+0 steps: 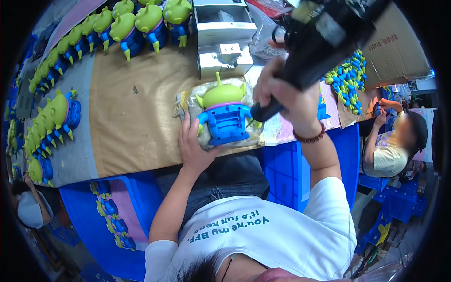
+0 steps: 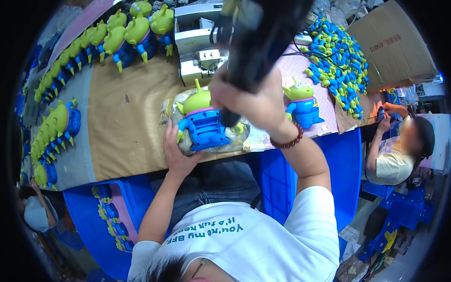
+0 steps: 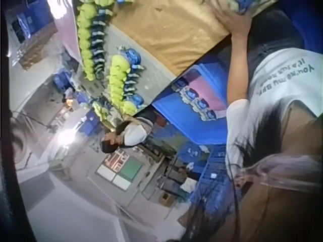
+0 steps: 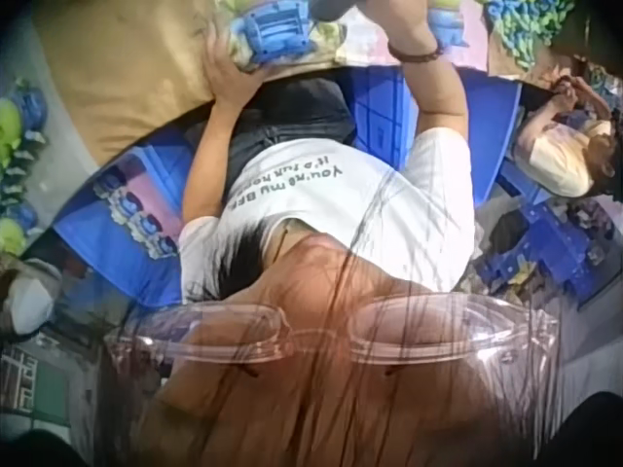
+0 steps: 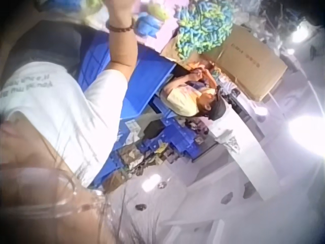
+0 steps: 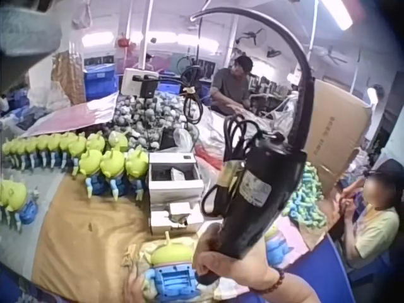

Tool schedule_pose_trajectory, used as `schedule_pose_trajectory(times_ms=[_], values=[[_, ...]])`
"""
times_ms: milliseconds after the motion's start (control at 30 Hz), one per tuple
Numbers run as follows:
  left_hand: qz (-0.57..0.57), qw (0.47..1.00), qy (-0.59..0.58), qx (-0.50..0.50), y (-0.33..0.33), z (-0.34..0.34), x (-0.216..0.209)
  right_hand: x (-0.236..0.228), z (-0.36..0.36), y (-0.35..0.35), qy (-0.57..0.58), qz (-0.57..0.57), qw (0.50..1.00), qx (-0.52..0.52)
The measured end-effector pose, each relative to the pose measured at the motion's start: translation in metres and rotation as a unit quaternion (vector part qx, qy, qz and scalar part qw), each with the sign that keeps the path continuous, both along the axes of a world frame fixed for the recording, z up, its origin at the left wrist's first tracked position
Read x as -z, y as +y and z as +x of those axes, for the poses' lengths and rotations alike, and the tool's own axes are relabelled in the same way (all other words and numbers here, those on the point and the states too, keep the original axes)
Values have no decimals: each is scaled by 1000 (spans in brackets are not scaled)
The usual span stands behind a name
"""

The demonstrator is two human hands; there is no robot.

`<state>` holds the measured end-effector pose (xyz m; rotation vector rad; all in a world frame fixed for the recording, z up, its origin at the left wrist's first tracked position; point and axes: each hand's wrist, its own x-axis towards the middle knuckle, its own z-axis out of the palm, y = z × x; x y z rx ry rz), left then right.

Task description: The worker is using a heat gun to process and clean green alien-like toy figurines on an assembly line.

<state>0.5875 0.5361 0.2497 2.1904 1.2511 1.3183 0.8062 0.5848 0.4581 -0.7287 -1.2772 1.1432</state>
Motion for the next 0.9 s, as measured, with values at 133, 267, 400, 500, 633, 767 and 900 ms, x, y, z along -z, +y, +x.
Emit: schedule_pose_trajectory(times_ms=[133, 267, 400, 500, 633, 767, 900], values=[[0, 1000, 8, -5, 0, 2, -2, 18, 0, -24, 16, 25, 1000, -7], [0, 1000, 6, -6, 0, 2, -3, 28, -3, -33, -10, 38, 999, -12], [-6, 1000, 4, -4, 0, 2, -4, 54, 3, -38, -100, 81, 991, -27], [-9, 1000, 3, -8, -3, 1, -2, 54, 3, -35, -52, 89, 988, -112], [-10, 1000, 1, -9, -3, 1, -2, 59, 6, -43, -46, 83, 989, -112], [-9, 1000, 2, -5, -3, 2, -1, 61, 9, -47, -71, 91, 987, -109], [-16, 1000, 2, -5, -3, 1, -2, 57, 8, -46, -86, 101, 984, -116]])
